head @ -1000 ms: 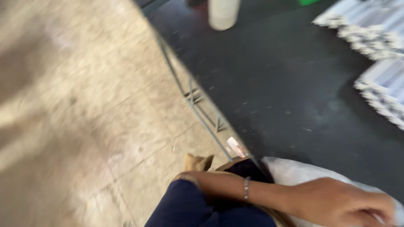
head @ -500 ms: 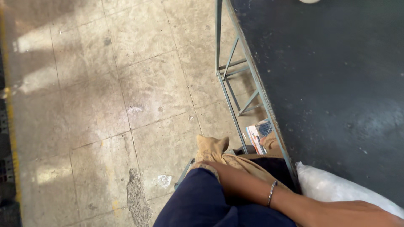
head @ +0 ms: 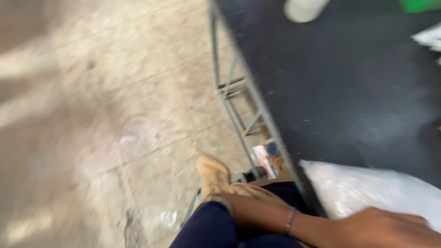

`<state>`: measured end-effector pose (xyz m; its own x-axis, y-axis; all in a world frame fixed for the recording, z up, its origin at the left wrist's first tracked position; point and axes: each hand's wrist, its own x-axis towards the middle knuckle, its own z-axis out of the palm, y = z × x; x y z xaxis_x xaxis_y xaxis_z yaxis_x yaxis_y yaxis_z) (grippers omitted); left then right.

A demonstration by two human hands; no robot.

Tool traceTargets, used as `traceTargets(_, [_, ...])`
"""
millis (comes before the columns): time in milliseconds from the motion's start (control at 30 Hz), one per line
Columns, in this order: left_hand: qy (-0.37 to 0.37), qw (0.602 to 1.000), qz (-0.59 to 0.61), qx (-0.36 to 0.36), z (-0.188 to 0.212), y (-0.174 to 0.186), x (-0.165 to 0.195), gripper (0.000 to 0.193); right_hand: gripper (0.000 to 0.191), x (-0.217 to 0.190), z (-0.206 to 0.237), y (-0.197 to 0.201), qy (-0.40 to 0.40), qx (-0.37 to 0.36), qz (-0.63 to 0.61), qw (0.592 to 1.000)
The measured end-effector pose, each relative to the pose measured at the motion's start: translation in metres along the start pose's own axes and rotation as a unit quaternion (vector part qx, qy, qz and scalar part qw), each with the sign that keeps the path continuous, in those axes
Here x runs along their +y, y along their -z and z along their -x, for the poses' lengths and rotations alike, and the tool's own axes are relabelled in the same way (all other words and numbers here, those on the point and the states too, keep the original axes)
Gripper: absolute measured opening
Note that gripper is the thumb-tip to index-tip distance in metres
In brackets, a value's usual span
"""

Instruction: The person repeatedly picks up white rectangular plastic components, places them into clear plastic bags, and stacks the packaged units on the table. The person also handles a large plastic bag of packaging material and a plastic bottle, moving them aside to access the workspace.

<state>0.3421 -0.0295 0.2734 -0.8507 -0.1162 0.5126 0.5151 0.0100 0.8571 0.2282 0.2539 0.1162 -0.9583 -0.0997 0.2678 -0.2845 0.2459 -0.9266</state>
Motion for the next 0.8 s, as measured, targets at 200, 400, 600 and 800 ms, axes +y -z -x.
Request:
traceTargets(200, [-0.087, 0.996, -0.036, -0.008, -0.016, -0.035, -0.011, 0.011, 0.006, -0.030, 0.016, 0.028, 0.010, 0.008, -0.004, 1.000])
traceTargets(400, [-0.074, 0.993, -0.072, -0.061, -0.027, -0.028, -0.005, 0.012, 0.020, -0.097, 0.053, -0.021, 0.028, 0.028, 0.050, 0.998])
traceTargets(600, [-0.036, 0.975, -0.217, -0.033, -0.048, -0.008, -0.012, 0.052, 0.034, -0.138, -0.008, -0.057, -0.035, -0.035, 0.042, 0.998])
traceTargets(800, [-0.053, 0.901, -0.430, -0.003, -0.097, 0.026, -0.036, 0.058, 0.058, -0.142, -0.041, -0.079, 0.040, -0.149, -0.037, 0.987])
